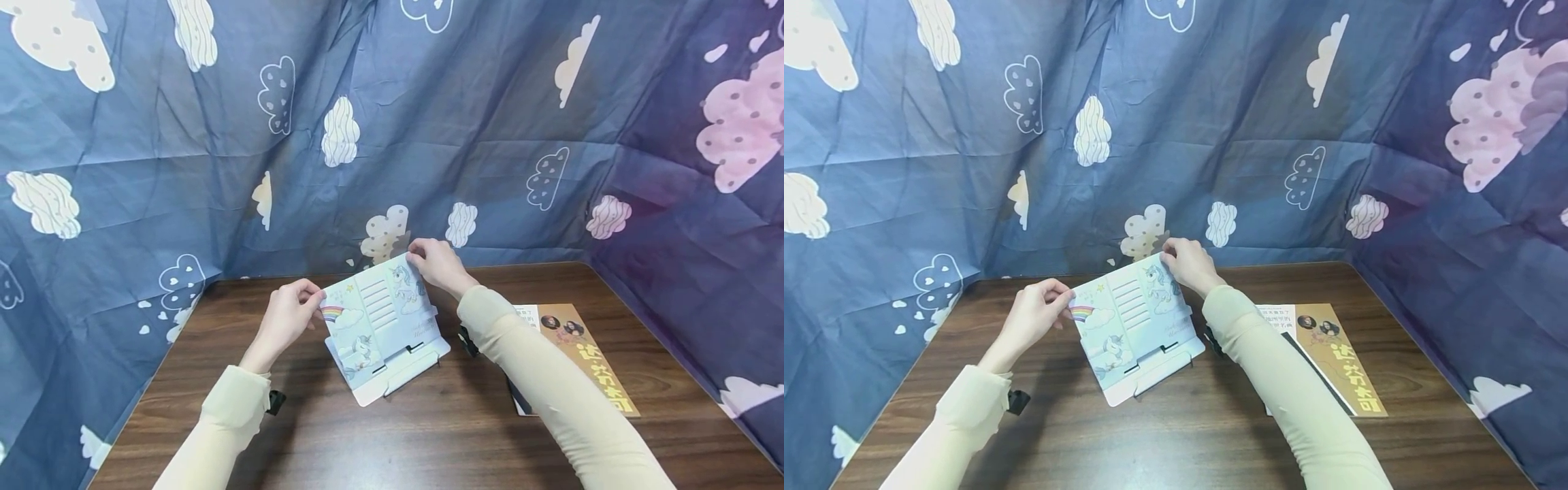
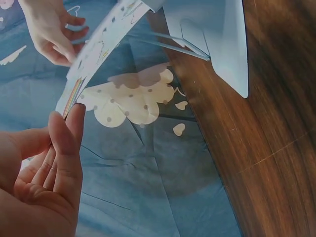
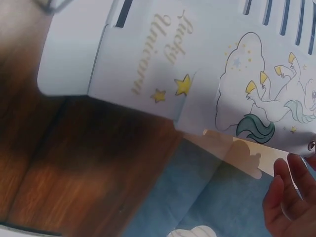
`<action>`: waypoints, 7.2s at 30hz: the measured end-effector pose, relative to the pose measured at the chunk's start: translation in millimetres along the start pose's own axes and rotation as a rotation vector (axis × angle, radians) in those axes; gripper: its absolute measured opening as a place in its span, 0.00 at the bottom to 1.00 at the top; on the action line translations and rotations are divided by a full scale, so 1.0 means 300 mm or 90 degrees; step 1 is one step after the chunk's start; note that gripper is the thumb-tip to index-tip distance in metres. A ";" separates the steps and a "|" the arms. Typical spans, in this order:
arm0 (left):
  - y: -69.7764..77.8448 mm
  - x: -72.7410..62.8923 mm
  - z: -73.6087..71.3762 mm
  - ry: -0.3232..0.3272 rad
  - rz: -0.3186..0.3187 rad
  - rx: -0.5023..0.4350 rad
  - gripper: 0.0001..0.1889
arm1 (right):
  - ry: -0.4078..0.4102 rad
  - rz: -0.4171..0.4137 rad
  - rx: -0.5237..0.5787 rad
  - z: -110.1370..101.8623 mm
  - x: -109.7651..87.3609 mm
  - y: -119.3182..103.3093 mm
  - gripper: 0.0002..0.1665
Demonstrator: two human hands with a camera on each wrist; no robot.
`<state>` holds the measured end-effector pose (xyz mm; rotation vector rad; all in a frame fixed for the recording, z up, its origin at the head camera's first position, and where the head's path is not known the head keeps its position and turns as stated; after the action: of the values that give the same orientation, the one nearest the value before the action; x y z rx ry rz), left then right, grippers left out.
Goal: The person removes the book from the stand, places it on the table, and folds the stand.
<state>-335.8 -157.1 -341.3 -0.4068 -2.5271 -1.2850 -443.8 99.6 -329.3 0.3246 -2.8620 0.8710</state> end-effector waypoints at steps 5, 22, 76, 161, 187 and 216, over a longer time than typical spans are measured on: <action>0.014 -0.036 0.008 -0.008 -0.006 -0.024 0.06 | -0.004 0.012 0.004 0.017 0.015 -0.011 0.15; 0.082 -0.124 0.060 -0.021 -0.023 -0.107 0.04 | -0.033 -0.003 0.025 0.070 0.020 -0.089 0.21; 0.284 -0.173 0.299 -0.106 0.107 -0.173 0.10 | -0.107 -0.100 0.003 0.173 -0.053 -0.265 0.25; -0.123 -0.088 0.493 -0.293 0.019 0.207 0.46 | -0.090 -0.209 0.156 0.031 -0.544 -0.179 0.32; -0.125 -0.098 0.502 -0.313 0.000 0.203 0.45 | -0.168 -0.054 0.321 -0.072 -0.495 0.115 0.36; -0.112 -0.093 0.508 -0.338 0.002 0.220 0.43 | -0.177 -0.027 0.353 -0.139 -0.502 0.203 0.37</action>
<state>-340.2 -55.3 -462.7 -0.7501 -3.1021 -0.7813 -310.2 197.4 -355.8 0.6006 -2.7735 1.7259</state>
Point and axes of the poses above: each hand's wrist, its own x-axis towards the middle knuckle, its own z-axis out of the palm, y = z × x, the point moved 10 cm from there along x, towards the middle knuckle, and after that the axes turned 7 degrees about z, right-handed, at the moved point
